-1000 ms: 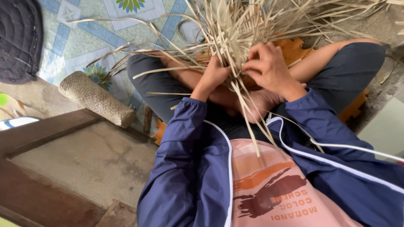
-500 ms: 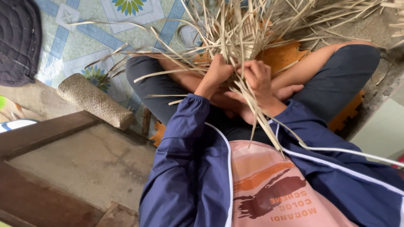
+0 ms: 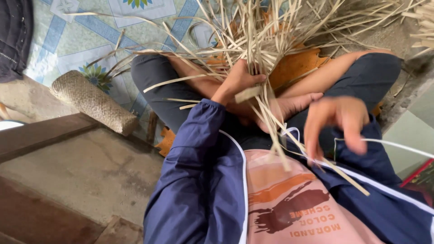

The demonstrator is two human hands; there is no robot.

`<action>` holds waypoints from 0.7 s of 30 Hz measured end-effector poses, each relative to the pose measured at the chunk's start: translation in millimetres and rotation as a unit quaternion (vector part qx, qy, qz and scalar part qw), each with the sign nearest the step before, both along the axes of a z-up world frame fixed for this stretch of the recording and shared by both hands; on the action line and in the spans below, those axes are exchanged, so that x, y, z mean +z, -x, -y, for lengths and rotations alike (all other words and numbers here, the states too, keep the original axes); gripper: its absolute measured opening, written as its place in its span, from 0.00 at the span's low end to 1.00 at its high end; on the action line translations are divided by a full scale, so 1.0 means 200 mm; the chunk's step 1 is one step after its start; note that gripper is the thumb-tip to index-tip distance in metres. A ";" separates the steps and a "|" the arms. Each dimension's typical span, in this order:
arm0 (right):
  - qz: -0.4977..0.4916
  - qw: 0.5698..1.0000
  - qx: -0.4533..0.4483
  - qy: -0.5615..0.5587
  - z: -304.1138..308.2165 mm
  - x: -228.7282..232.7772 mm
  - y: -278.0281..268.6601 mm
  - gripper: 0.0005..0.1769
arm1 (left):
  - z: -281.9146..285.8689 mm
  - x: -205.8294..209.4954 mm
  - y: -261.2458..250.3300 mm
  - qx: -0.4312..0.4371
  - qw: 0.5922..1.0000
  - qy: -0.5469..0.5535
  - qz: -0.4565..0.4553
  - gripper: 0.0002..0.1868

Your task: A person sitting on the floor weaving dried leaf strips into a larger structure.

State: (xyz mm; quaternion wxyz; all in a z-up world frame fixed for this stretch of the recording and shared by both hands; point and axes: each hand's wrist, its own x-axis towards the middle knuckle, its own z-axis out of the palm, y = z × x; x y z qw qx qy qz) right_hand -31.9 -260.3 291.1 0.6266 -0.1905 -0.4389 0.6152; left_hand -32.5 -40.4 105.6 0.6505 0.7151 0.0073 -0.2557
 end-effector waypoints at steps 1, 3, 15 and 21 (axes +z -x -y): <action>0.001 1.000 0.001 0.000 0.02 -0.08 0.00 0.40 | -0.01 0.03 0.03 0.001 1.000 0.000 0.001 0.14; 0.312 0.762 -0.434 0.366 0.07 -0.23 -0.04 0.10 | -0.02 0.09 0.07 0.019 0.995 0.097 0.021 0.10; 0.359 0.558 -0.611 0.433 0.22 -0.73 -0.12 0.06 | 0.00 0.04 0.08 0.035 0.995 -0.005 0.097 0.21; 0.732 0.114 -0.599 0.305 0.06 -0.40 -0.08 0.10 | 0.02 0.06 0.10 0.040 0.988 -0.081 0.123 0.29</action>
